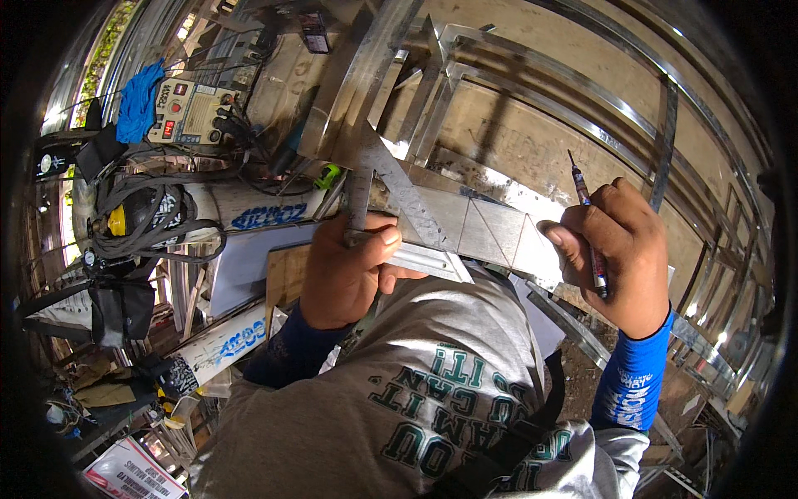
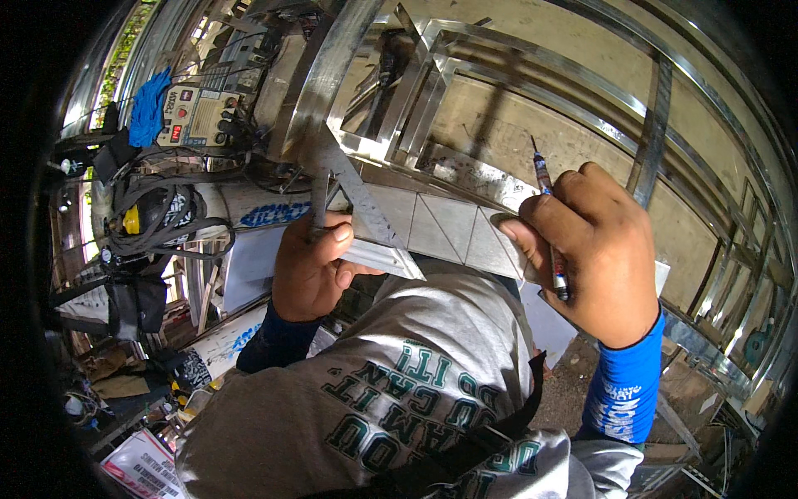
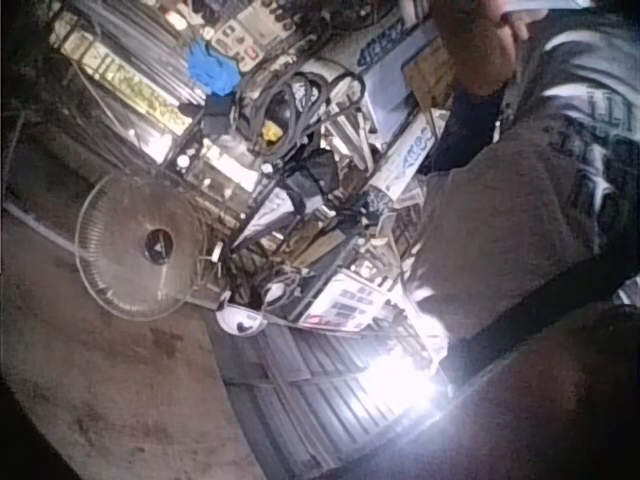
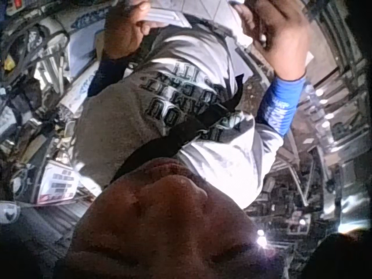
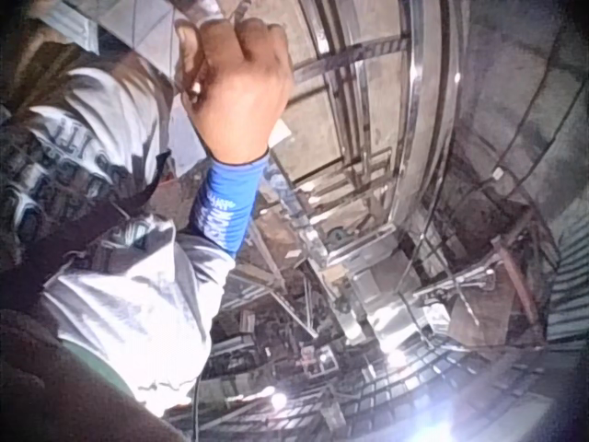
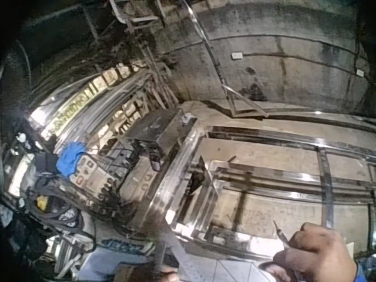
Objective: The person uses a speed square and a marker to draw straight lines on a flat metal sheet. They reposition the square multiple times to create intersecting lines and then draw additional lines freehand along the sheet's edge.
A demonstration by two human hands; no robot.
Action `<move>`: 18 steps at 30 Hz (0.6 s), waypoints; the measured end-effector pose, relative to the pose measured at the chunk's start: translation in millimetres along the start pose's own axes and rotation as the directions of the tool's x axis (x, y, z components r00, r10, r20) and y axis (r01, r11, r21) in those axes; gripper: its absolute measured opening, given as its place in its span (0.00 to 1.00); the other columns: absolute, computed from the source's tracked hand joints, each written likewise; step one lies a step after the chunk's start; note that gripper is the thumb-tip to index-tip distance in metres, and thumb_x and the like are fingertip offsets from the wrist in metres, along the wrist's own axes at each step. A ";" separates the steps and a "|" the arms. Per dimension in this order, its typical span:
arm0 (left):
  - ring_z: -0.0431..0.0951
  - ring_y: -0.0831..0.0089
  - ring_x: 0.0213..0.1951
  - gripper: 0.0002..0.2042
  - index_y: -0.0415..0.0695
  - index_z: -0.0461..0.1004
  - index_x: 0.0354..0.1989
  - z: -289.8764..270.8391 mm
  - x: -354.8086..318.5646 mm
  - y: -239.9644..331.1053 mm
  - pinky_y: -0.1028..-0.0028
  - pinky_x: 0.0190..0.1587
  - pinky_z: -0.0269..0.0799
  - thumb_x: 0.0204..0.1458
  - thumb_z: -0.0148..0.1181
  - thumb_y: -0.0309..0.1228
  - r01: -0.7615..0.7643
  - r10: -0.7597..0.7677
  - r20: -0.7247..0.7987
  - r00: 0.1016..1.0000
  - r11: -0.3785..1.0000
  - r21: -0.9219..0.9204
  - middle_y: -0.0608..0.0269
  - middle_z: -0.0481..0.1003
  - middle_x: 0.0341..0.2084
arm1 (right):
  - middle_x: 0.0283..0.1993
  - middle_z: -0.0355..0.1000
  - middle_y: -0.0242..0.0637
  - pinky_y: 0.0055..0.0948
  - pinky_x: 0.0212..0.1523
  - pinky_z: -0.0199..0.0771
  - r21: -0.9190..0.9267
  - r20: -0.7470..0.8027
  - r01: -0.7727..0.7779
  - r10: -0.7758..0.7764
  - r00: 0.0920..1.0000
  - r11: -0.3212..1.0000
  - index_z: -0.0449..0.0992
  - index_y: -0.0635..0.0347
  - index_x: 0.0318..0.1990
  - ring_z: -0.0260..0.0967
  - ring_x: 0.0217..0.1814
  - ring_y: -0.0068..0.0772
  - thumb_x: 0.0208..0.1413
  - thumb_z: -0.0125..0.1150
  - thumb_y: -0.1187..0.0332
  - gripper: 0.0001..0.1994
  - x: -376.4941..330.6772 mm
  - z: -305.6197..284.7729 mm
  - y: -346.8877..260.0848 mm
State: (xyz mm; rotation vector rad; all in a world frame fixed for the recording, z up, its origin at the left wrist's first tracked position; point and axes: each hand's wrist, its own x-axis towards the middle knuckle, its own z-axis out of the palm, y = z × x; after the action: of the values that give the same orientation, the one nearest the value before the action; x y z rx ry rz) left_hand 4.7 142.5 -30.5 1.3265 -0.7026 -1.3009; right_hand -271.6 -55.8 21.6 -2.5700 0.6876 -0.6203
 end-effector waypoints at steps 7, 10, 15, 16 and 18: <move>0.79 0.73 0.24 0.10 0.33 0.75 0.51 9.9 -1.8 -1.8 0.49 0.45 0.92 0.64 0.58 0.24 -0.160 0.161 -0.070 0.984 0.987 0.024 0.60 0.73 0.32 | 0.29 0.70 0.40 0.44 0.32 0.67 0.015 0.006 -0.011 0.011 1.000 1.000 0.82 0.60 0.33 0.68 0.32 0.47 0.51 0.80 0.66 0.11 -1.2 -0.8 -1.4; 0.77 0.76 0.20 0.10 0.31 0.77 0.49 14.0 -1.4 1.5 0.47 0.45 0.91 0.64 0.61 0.26 -0.118 0.113 -0.109 0.988 0.992 -0.048 0.63 0.75 0.27 | 0.29 0.69 0.40 0.43 0.32 0.64 0.028 0.010 -0.008 0.008 1.000 1.000 0.84 0.61 0.36 0.67 0.32 0.45 0.51 0.81 0.68 0.10 -3.2 -0.9 1.0; 0.77 0.76 0.20 0.10 0.31 0.78 0.48 19.3 -0.5 16.5 0.47 0.45 0.91 0.64 0.60 0.26 0.064 -0.086 -0.148 0.985 0.986 -0.152 0.65 0.74 0.25 | 0.28 0.69 0.40 0.45 0.32 0.67 0.008 0.013 -0.012 0.012 1.000 1.000 0.81 0.61 0.32 0.68 0.32 0.47 0.51 0.80 0.66 0.11 -2.2 -2.3 -0.7; 0.77 0.77 0.20 0.10 0.31 0.78 0.48 19.5 -0.1 18.9 0.47 0.45 0.91 0.64 0.60 0.26 0.121 -0.153 -0.150 0.977 0.972 -0.199 0.66 0.73 0.24 | 0.28 0.69 0.40 0.45 0.32 0.67 0.008 0.014 -0.007 0.007 1.000 1.000 0.81 0.61 0.32 0.68 0.32 0.47 0.51 0.80 0.66 0.12 -1.6 -2.8 -0.9; 0.75 0.77 0.20 0.09 0.32 0.78 0.47 18.4 -1.1 10.8 0.47 0.45 0.91 0.64 0.60 0.26 0.015 -0.029 -0.131 0.991 0.994 -0.107 0.66 0.72 0.25 | 0.28 0.69 0.40 0.45 0.32 0.67 0.011 0.013 0.002 -0.002 1.000 1.000 0.81 0.61 0.32 0.68 0.32 0.47 0.51 0.80 0.66 0.12 0.0 -3.0 -1.3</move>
State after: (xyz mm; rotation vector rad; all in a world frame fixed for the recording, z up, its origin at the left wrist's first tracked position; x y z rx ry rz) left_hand -10.0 135.7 -16.4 1.3241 -0.5211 -1.2383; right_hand -272.6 -55.6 24.7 -2.5625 0.6760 -0.6060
